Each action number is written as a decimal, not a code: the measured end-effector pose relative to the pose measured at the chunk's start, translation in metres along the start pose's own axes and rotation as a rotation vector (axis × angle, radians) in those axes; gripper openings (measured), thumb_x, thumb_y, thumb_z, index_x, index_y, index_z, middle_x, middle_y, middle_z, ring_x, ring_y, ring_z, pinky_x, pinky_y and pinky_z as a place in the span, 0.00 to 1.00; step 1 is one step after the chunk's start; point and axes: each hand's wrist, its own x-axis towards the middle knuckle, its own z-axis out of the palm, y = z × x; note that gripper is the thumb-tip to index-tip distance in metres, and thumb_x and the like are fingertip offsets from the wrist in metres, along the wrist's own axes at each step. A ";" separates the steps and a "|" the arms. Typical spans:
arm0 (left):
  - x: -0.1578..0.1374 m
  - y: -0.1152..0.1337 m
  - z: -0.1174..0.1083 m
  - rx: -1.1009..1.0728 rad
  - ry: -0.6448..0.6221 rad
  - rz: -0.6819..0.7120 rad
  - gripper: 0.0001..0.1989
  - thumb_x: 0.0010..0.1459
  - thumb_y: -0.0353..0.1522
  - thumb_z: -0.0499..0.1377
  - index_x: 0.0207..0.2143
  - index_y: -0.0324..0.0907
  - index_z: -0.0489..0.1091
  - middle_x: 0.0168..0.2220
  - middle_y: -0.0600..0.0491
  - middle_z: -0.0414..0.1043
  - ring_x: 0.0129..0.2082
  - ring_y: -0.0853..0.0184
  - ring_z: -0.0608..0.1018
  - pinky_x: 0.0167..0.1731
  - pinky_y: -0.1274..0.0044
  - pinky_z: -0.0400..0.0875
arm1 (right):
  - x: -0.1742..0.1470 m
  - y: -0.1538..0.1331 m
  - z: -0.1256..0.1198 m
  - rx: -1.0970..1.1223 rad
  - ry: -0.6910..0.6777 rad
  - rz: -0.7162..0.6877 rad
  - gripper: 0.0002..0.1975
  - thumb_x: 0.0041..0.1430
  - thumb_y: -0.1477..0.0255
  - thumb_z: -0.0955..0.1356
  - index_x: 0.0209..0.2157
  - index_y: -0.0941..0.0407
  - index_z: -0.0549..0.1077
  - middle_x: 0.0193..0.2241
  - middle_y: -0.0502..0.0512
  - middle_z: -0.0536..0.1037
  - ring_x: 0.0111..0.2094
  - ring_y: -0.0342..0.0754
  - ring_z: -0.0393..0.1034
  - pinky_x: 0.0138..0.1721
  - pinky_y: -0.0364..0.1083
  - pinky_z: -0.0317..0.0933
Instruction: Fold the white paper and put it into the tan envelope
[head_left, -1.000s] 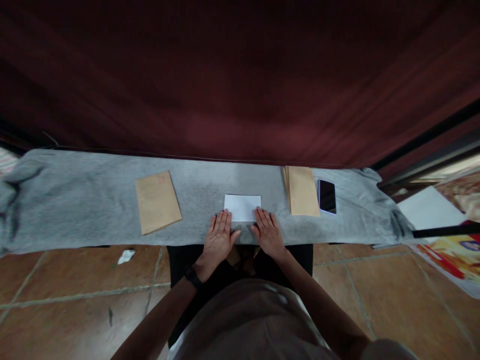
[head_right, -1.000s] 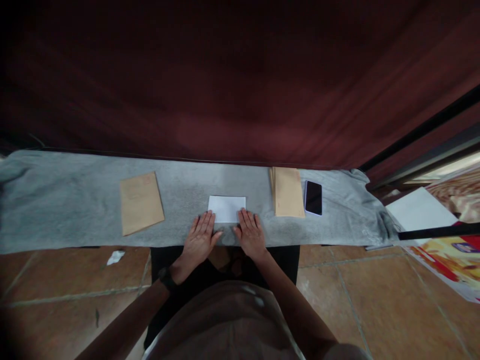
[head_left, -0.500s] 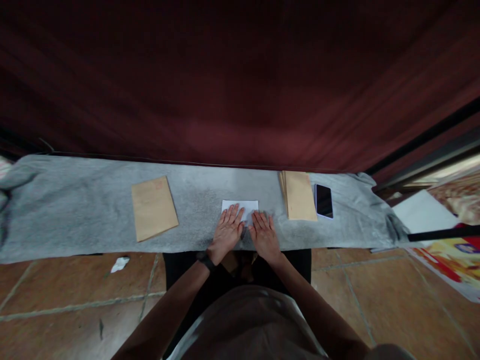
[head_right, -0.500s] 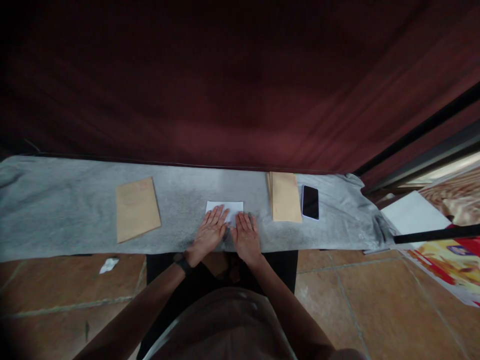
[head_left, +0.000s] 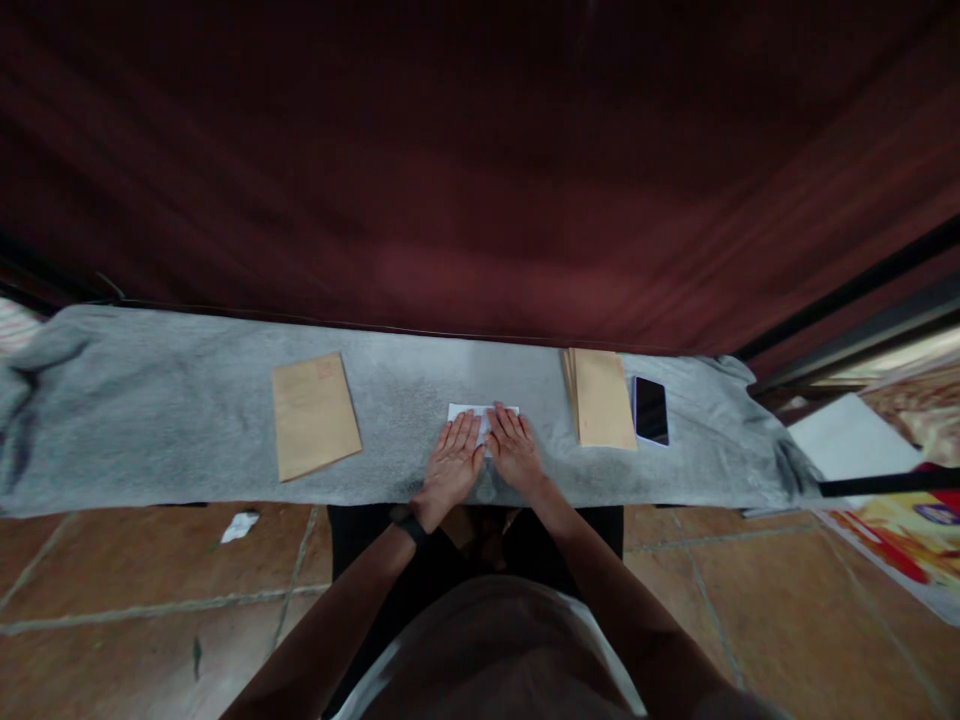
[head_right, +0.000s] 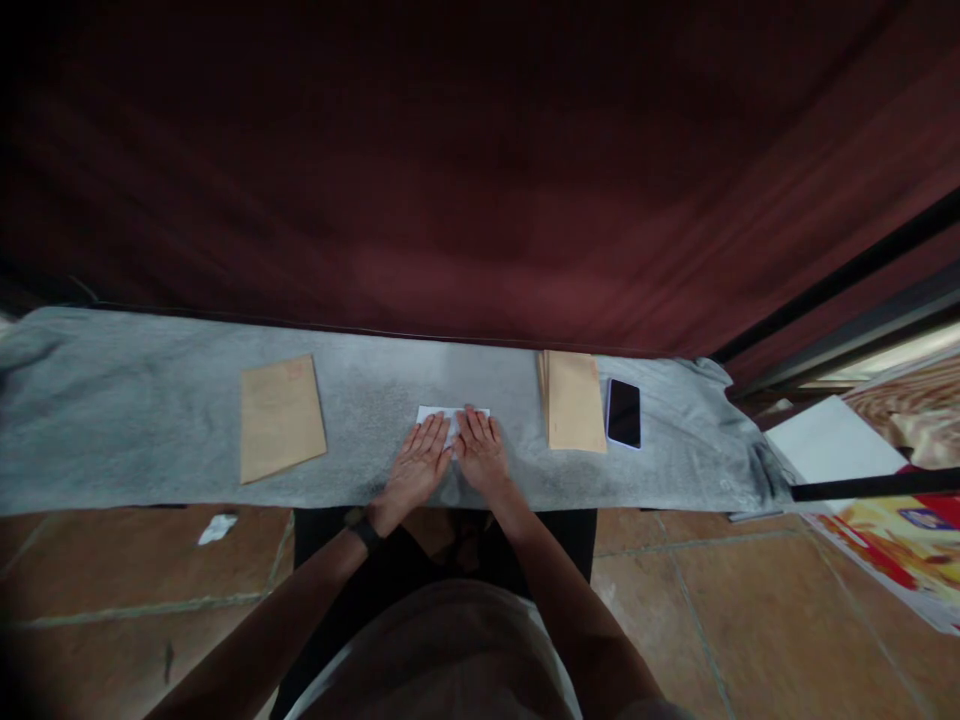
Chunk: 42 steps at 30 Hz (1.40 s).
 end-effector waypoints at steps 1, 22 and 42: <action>-0.001 -0.002 -0.001 -0.007 0.011 -0.015 0.29 0.69 0.35 0.44 0.69 0.35 0.55 0.70 0.41 0.53 0.72 0.57 0.53 0.69 0.60 0.47 | -0.003 0.004 -0.001 -0.012 0.011 0.000 0.26 0.73 0.66 0.57 0.69 0.57 0.57 0.69 0.61 0.57 0.71 0.55 0.48 0.69 0.60 0.44; 0.070 -0.044 -0.055 -0.013 -0.277 -0.062 0.23 0.56 0.29 0.62 0.55 0.38 0.70 0.57 0.40 0.69 0.59 0.52 0.69 0.60 0.63 0.60 | 0.043 0.029 -0.063 -0.082 -0.340 0.141 0.27 0.62 0.68 0.68 0.63 0.52 0.66 0.63 0.59 0.67 0.60 0.56 0.64 0.60 0.53 0.57; 0.057 -0.017 -0.105 0.039 0.105 0.148 0.13 0.57 0.21 0.53 0.41 0.43 0.70 0.48 0.46 0.71 0.48 0.58 0.74 0.50 0.67 0.70 | 0.044 0.033 -0.098 0.166 0.086 -0.090 0.15 0.58 0.83 0.63 0.42 0.54 0.74 0.45 0.55 0.77 0.48 0.49 0.72 0.54 0.47 0.64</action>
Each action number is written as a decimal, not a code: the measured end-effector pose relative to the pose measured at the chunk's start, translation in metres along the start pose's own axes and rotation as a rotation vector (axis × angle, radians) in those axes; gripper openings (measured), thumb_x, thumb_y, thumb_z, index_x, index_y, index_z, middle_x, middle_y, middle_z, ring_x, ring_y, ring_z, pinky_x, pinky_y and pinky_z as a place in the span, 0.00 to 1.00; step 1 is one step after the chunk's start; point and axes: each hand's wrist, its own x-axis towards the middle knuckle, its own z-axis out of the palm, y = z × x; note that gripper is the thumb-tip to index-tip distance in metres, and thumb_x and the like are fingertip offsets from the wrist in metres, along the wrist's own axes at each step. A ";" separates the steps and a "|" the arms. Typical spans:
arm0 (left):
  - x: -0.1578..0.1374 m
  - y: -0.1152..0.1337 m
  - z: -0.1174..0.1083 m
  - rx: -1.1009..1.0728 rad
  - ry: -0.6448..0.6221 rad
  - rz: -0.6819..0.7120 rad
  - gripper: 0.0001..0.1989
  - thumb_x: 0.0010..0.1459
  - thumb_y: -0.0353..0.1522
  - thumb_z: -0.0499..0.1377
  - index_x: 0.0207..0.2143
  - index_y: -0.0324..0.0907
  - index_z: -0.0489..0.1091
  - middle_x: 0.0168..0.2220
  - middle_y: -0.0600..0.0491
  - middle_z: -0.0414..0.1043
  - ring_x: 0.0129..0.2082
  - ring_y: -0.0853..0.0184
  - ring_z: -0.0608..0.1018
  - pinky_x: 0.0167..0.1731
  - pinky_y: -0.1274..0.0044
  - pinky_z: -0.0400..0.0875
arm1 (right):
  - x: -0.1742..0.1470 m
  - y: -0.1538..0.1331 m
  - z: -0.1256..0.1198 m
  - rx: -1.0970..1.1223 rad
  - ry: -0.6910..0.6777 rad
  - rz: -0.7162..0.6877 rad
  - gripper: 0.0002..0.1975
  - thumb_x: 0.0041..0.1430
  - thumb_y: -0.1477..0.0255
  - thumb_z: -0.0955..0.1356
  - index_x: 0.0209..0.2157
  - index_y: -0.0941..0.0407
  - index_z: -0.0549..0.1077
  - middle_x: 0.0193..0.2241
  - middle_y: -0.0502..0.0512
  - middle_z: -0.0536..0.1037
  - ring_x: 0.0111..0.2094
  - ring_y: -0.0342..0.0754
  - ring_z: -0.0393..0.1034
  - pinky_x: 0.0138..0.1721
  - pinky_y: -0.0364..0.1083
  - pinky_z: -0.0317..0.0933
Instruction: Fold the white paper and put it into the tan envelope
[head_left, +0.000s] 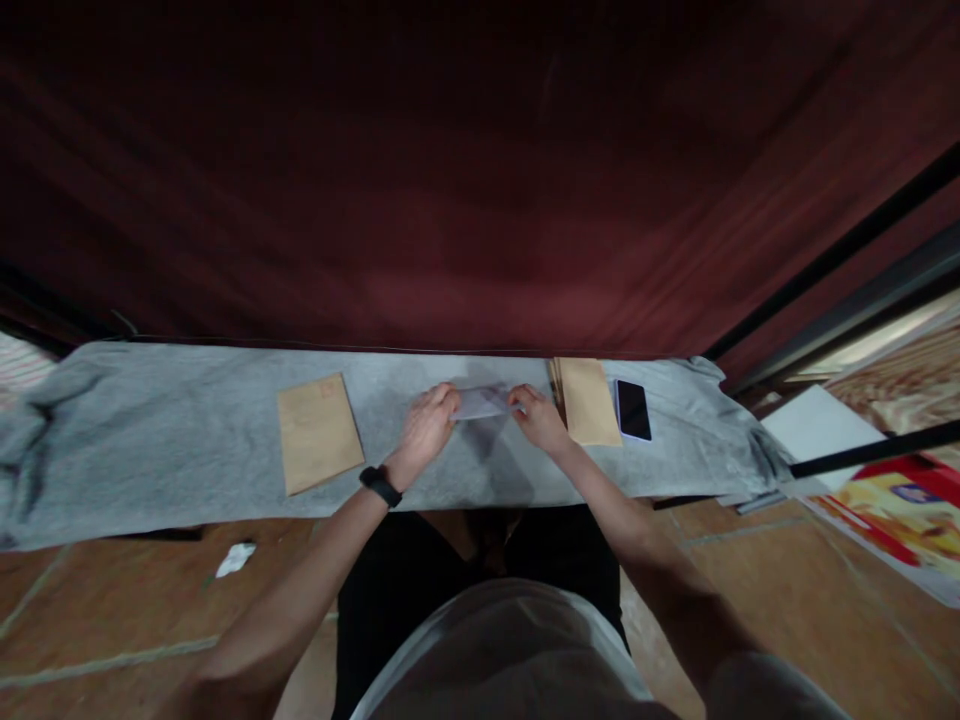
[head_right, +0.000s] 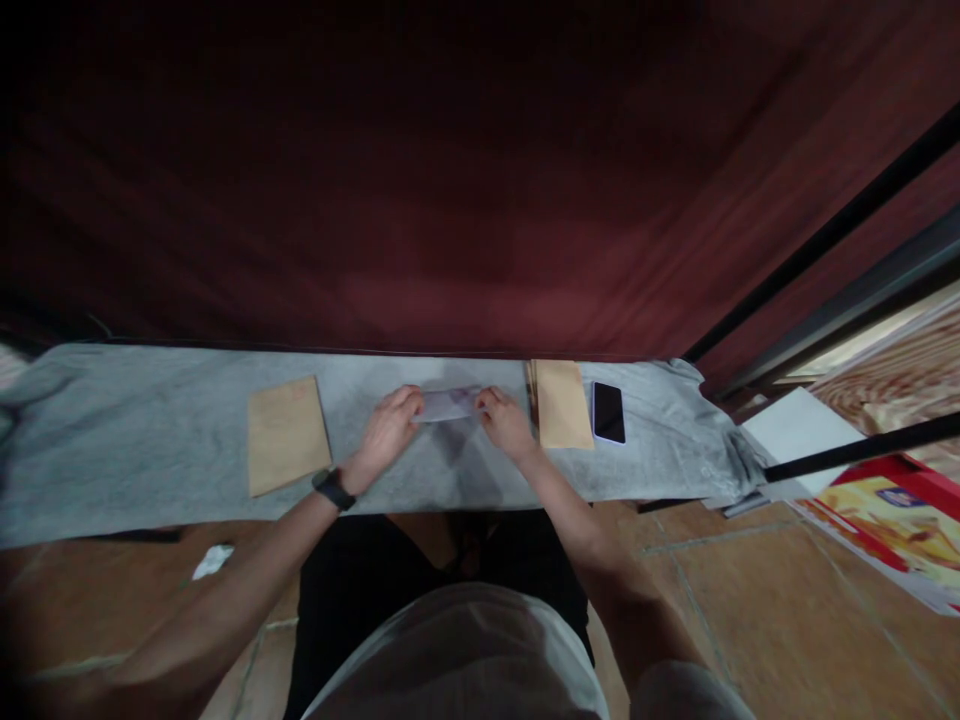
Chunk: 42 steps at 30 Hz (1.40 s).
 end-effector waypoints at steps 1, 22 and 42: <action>-0.010 0.003 0.004 0.029 -0.026 0.032 0.15 0.57 0.20 0.52 0.42 0.42 0.71 0.50 0.45 0.71 0.50 0.57 0.74 0.51 0.67 0.69 | -0.012 -0.001 0.006 -0.020 -0.013 -0.027 0.16 0.58 0.84 0.63 0.43 0.54 0.74 0.46 0.55 0.77 0.49 0.49 0.71 0.55 0.48 0.64; -0.046 0.047 0.091 0.092 -0.230 -0.050 0.28 0.71 0.39 0.45 0.68 0.37 0.58 0.70 0.44 0.54 0.72 0.56 0.53 0.69 0.60 0.49 | -0.098 0.005 0.055 0.035 -0.081 -0.023 0.26 0.54 0.89 0.60 0.50 0.57 0.75 0.57 0.59 0.75 0.60 0.49 0.67 0.66 0.55 0.58; -0.078 0.026 0.086 0.128 -0.165 -0.120 0.30 0.70 0.35 0.42 0.69 0.30 0.53 0.71 0.40 0.50 0.73 0.58 0.49 0.70 0.62 0.46 | -0.070 -0.022 0.092 -0.237 -0.094 0.016 0.28 0.73 0.65 0.58 0.69 0.60 0.56 0.69 0.63 0.57 0.70 0.55 0.51 0.69 0.59 0.45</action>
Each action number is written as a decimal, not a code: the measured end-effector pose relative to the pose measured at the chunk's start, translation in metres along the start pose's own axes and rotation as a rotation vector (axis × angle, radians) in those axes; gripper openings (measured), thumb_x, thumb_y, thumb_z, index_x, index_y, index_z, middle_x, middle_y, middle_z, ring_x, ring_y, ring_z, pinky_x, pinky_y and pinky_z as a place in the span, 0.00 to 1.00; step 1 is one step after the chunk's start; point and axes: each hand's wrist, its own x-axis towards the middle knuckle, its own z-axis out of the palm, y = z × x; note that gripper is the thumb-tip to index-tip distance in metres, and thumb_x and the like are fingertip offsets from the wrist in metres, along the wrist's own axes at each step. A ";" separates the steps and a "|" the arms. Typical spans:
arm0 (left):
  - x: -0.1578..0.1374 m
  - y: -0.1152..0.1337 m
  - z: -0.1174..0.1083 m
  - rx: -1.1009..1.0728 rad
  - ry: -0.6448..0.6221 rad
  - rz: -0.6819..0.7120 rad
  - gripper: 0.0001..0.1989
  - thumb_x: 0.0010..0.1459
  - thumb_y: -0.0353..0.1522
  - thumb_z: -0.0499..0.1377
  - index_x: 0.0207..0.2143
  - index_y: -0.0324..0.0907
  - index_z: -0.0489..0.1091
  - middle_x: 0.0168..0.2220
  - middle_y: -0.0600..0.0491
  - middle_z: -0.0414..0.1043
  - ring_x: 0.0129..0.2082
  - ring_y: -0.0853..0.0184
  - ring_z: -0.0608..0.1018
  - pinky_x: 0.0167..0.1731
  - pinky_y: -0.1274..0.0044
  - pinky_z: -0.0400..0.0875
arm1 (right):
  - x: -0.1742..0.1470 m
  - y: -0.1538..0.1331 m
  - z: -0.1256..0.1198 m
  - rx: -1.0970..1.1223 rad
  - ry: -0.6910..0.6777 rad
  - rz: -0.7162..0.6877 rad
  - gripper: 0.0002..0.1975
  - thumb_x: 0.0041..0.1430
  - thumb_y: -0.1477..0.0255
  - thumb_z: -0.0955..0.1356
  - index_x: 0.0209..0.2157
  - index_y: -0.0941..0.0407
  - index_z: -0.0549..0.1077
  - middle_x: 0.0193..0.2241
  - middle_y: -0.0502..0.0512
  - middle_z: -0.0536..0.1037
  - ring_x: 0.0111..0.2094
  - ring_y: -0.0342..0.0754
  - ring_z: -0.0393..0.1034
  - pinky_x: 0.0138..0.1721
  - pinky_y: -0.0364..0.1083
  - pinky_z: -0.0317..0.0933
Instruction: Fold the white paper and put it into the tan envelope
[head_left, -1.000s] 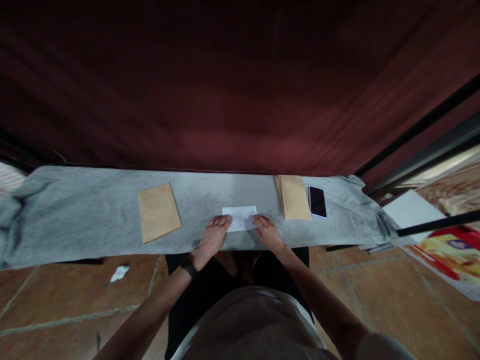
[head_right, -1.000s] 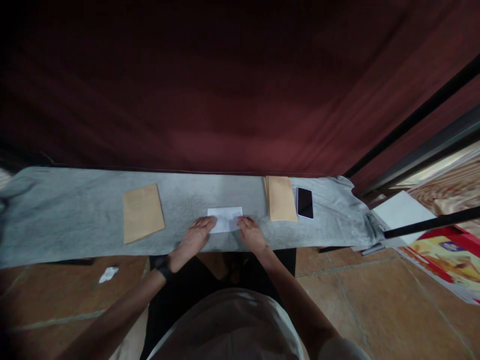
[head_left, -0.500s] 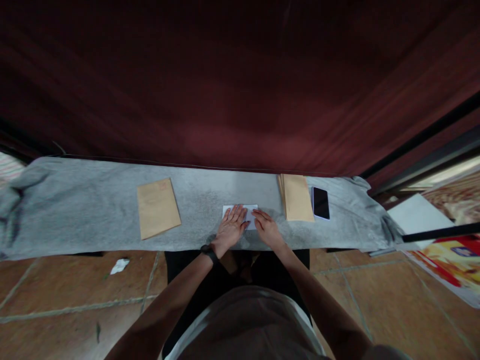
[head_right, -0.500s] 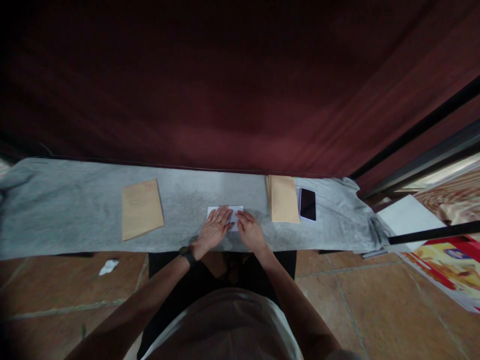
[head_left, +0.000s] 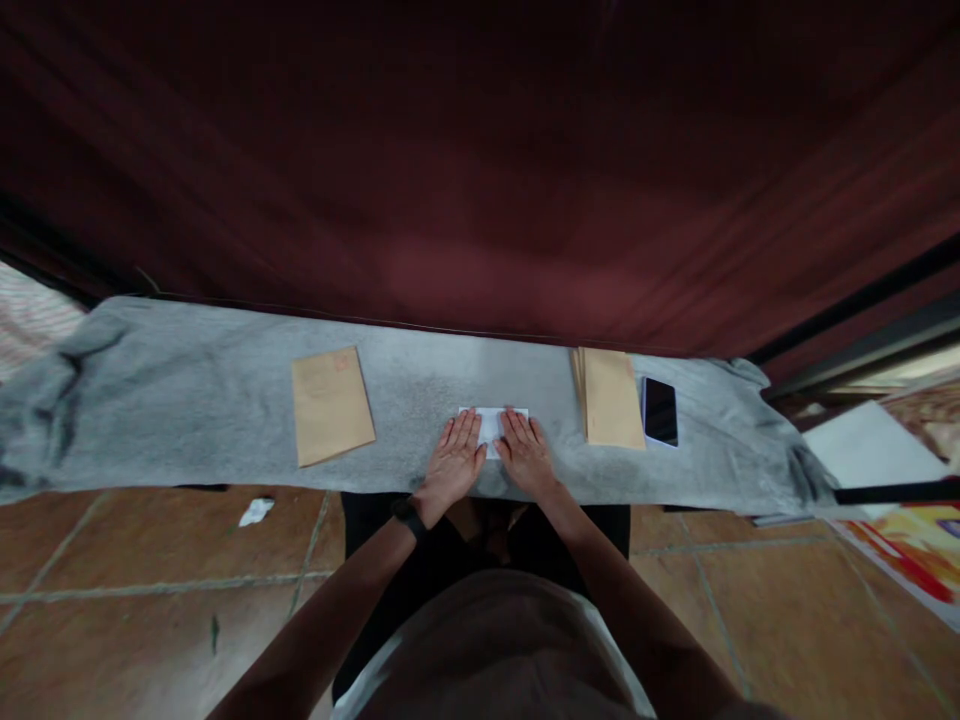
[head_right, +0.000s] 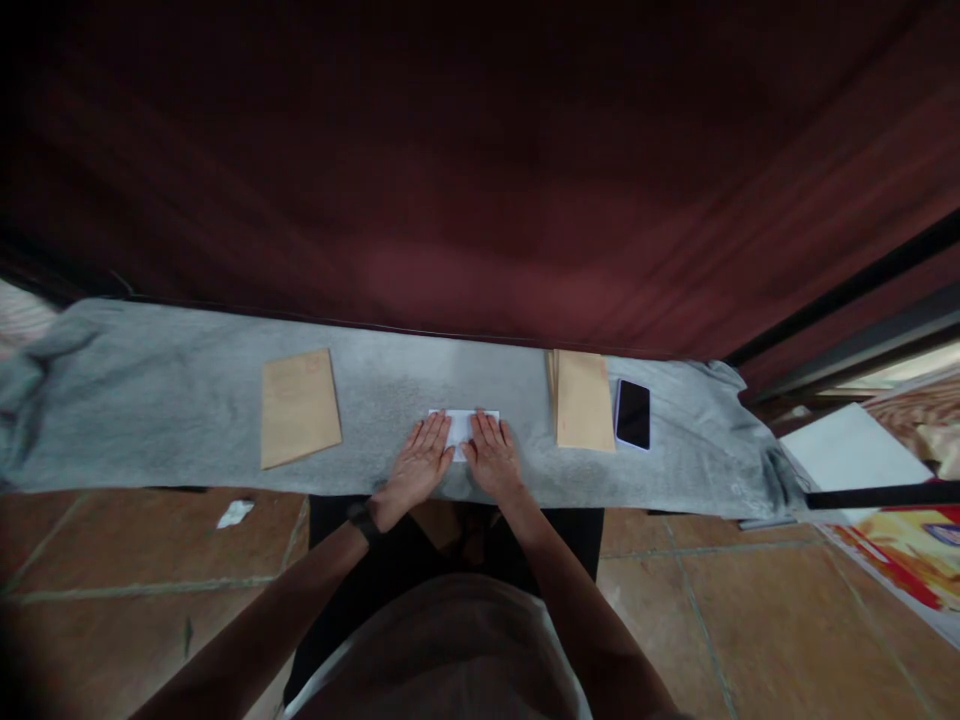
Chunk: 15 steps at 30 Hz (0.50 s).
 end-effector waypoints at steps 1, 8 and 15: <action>-0.002 -0.002 -0.001 0.003 0.004 -0.013 0.30 0.70 0.35 0.42 0.69 0.29 0.53 0.71 0.39 0.50 0.73 0.58 0.49 0.70 0.62 0.46 | -0.001 0.001 0.000 -0.005 0.009 0.010 0.28 0.73 0.65 0.58 0.69 0.61 0.56 0.69 0.64 0.58 0.70 0.55 0.52 0.69 0.59 0.45; 0.002 0.007 -0.002 -0.015 0.018 -0.065 0.30 0.69 0.35 0.42 0.69 0.30 0.53 0.71 0.38 0.50 0.73 0.57 0.48 0.70 0.58 0.45 | -0.009 0.006 0.002 -0.018 0.074 0.038 0.28 0.73 0.65 0.57 0.69 0.63 0.55 0.68 0.66 0.58 0.69 0.57 0.53 0.68 0.61 0.45; 0.019 0.029 0.012 -0.055 0.012 -0.077 0.30 0.68 0.34 0.43 0.70 0.30 0.51 0.71 0.39 0.52 0.72 0.58 0.50 0.70 0.62 0.45 | -0.008 0.005 0.001 -0.044 0.036 0.046 0.28 0.71 0.67 0.59 0.69 0.62 0.56 0.68 0.67 0.59 0.69 0.59 0.53 0.66 0.62 0.48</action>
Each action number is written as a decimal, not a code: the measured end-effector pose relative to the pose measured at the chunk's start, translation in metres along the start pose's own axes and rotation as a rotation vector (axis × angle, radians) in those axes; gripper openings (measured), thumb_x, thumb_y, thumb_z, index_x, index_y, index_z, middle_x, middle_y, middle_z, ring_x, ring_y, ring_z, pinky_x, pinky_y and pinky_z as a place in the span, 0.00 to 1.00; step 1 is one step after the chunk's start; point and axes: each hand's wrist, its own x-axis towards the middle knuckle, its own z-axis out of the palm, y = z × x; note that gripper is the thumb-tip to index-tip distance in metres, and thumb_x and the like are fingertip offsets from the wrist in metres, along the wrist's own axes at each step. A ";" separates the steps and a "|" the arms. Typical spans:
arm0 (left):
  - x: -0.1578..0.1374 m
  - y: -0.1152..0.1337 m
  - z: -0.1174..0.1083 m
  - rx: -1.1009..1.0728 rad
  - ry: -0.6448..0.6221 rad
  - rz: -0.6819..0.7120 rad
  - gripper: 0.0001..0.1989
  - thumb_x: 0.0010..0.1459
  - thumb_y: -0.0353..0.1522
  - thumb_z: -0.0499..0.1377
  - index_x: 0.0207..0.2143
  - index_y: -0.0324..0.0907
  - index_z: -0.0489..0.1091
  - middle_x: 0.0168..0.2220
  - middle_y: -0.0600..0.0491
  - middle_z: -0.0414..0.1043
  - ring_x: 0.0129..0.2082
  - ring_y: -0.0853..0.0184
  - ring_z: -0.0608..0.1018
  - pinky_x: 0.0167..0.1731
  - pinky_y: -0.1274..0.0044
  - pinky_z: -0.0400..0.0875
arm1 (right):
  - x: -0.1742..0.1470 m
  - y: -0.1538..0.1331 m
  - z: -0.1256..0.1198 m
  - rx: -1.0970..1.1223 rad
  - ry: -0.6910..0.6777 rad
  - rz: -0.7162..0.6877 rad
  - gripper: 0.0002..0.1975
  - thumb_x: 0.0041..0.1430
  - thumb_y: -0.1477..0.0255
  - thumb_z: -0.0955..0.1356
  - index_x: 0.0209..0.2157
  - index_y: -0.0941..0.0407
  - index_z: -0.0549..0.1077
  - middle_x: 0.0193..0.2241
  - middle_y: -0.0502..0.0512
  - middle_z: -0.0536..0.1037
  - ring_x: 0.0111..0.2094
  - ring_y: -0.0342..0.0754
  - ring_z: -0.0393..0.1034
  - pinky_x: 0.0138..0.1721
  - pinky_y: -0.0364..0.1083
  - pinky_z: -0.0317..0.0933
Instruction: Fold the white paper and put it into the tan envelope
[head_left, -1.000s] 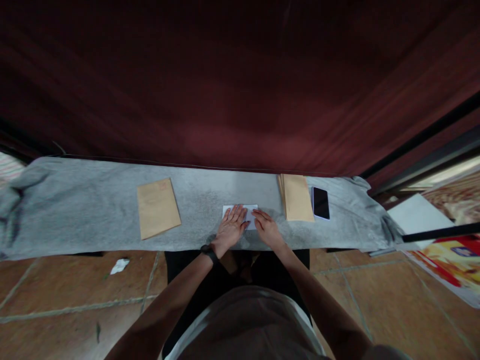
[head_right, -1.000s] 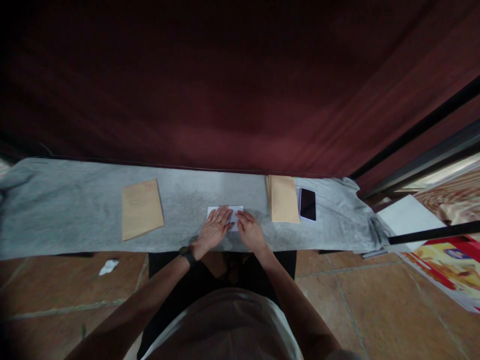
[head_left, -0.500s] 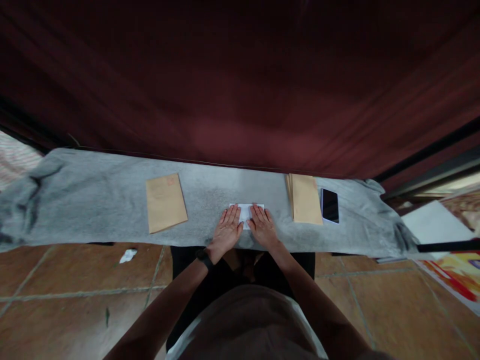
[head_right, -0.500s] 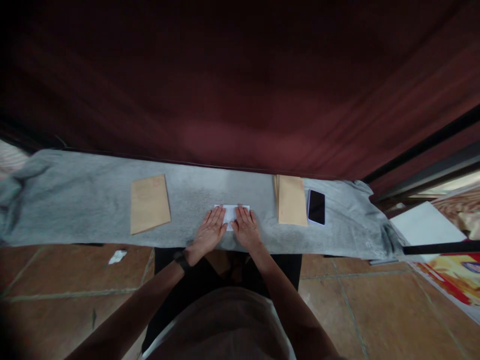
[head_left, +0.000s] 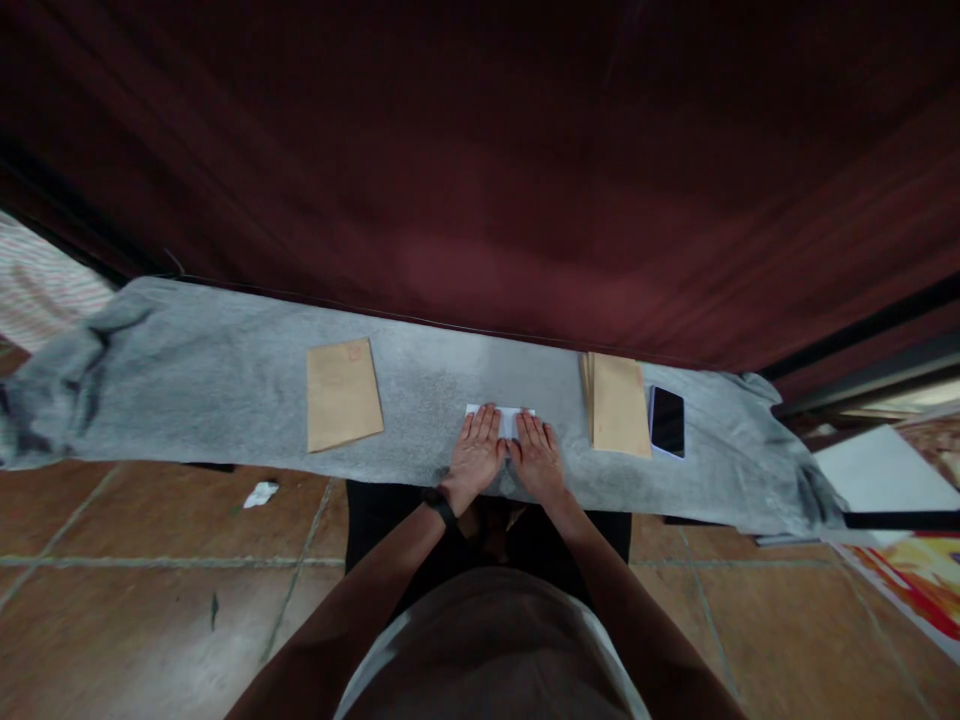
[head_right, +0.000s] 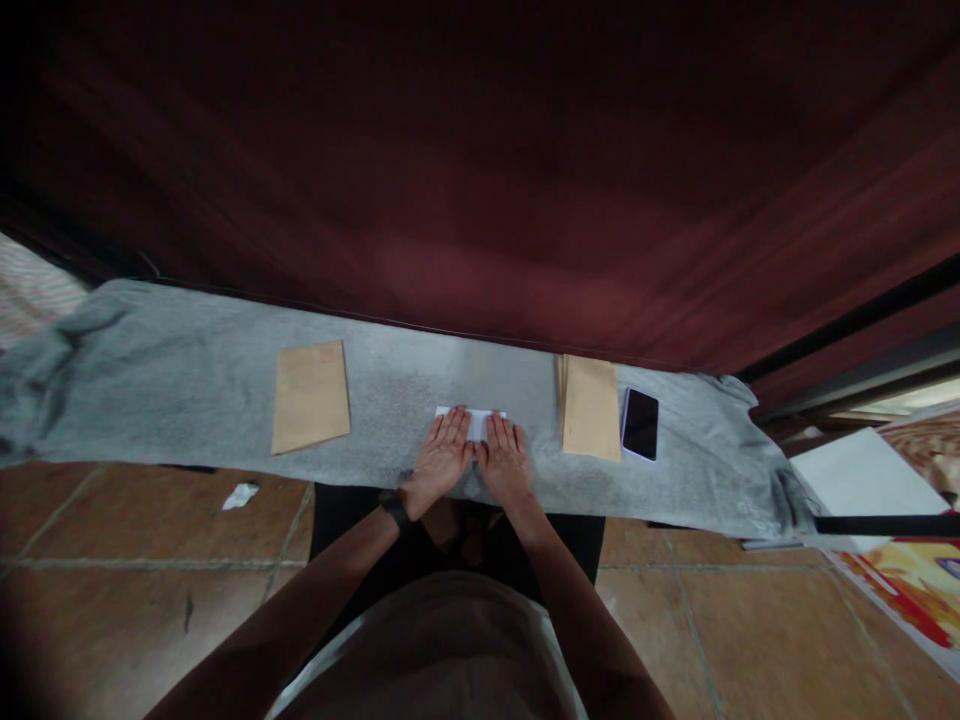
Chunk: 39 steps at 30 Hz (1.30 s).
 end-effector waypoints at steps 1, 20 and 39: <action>-0.001 0.000 0.001 -0.001 0.014 -0.005 0.31 0.68 0.34 0.43 0.70 0.31 0.51 0.70 0.40 0.52 0.72 0.58 0.51 0.70 0.62 0.45 | 0.000 0.000 0.000 -0.003 -0.003 0.000 0.28 0.71 0.67 0.59 0.69 0.62 0.56 0.68 0.68 0.59 0.69 0.59 0.53 0.66 0.62 0.48; -0.056 0.000 -0.006 0.018 0.059 0.089 0.30 0.70 0.39 0.46 0.70 0.34 0.53 0.71 0.42 0.52 0.72 0.58 0.52 0.70 0.62 0.50 | 0.000 0.000 0.002 -0.007 0.008 0.001 0.28 0.71 0.66 0.58 0.69 0.62 0.56 0.68 0.67 0.59 0.69 0.58 0.52 0.67 0.61 0.47; -0.073 -0.010 -0.014 0.092 0.031 0.177 0.34 0.66 0.43 0.53 0.68 0.32 0.57 0.71 0.36 0.49 0.72 0.52 0.51 0.69 0.60 0.50 | -0.001 -0.001 -0.002 -0.019 0.028 0.073 0.28 0.72 0.64 0.59 0.68 0.61 0.58 0.68 0.64 0.60 0.68 0.57 0.54 0.68 0.58 0.45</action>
